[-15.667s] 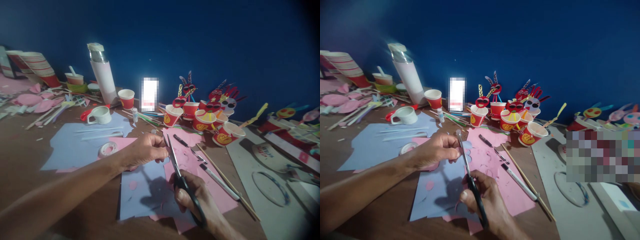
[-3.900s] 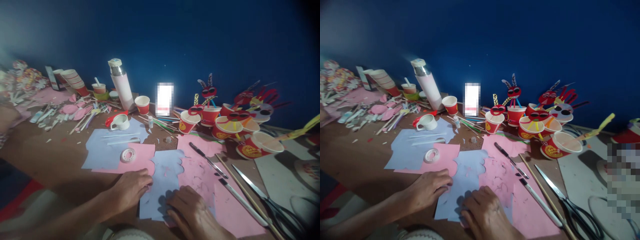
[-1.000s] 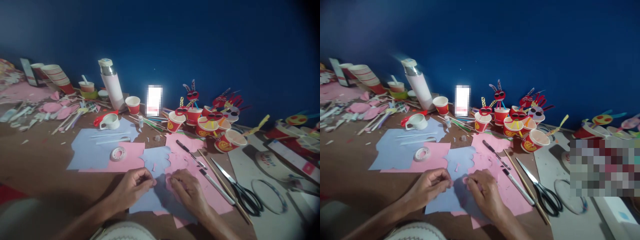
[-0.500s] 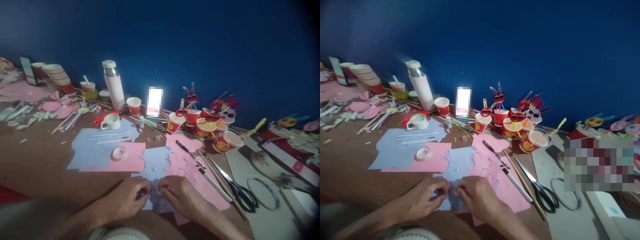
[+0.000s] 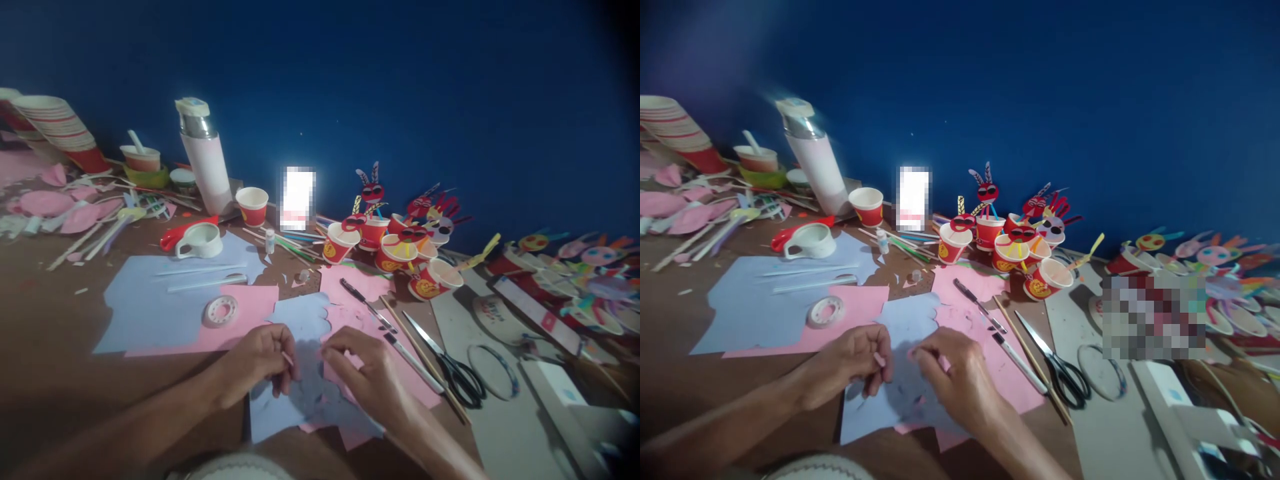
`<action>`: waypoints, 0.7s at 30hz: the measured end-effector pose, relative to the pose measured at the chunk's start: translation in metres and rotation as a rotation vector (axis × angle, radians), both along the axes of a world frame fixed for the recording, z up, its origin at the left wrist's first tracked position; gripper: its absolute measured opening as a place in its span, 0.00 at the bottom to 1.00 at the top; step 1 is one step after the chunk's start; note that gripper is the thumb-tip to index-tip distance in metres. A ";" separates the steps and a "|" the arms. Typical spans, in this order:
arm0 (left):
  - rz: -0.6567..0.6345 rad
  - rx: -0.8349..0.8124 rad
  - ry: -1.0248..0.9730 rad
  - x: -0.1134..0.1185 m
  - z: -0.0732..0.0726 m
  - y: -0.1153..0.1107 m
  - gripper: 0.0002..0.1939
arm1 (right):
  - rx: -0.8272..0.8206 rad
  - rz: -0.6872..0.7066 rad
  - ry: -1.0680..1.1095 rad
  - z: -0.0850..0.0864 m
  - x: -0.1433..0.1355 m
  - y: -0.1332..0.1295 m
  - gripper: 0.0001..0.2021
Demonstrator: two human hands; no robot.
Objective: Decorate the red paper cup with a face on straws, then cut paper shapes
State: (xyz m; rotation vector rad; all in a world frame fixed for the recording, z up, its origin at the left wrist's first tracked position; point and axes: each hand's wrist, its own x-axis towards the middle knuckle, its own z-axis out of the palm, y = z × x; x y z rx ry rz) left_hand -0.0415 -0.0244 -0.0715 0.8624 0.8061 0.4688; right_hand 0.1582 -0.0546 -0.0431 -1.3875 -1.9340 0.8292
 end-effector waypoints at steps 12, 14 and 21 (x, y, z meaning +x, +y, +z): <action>0.035 -0.242 -0.129 0.009 -0.011 0.024 0.07 | 0.409 0.010 -0.441 -0.017 -0.037 0.008 0.08; 0.028 -0.274 -0.152 0.006 -0.012 0.024 0.08 | 0.403 0.017 -0.471 -0.014 -0.035 0.014 0.08; 0.057 -0.336 -0.165 -0.005 -0.011 0.033 0.10 | 0.430 0.011 -0.767 -0.022 -0.015 0.074 0.10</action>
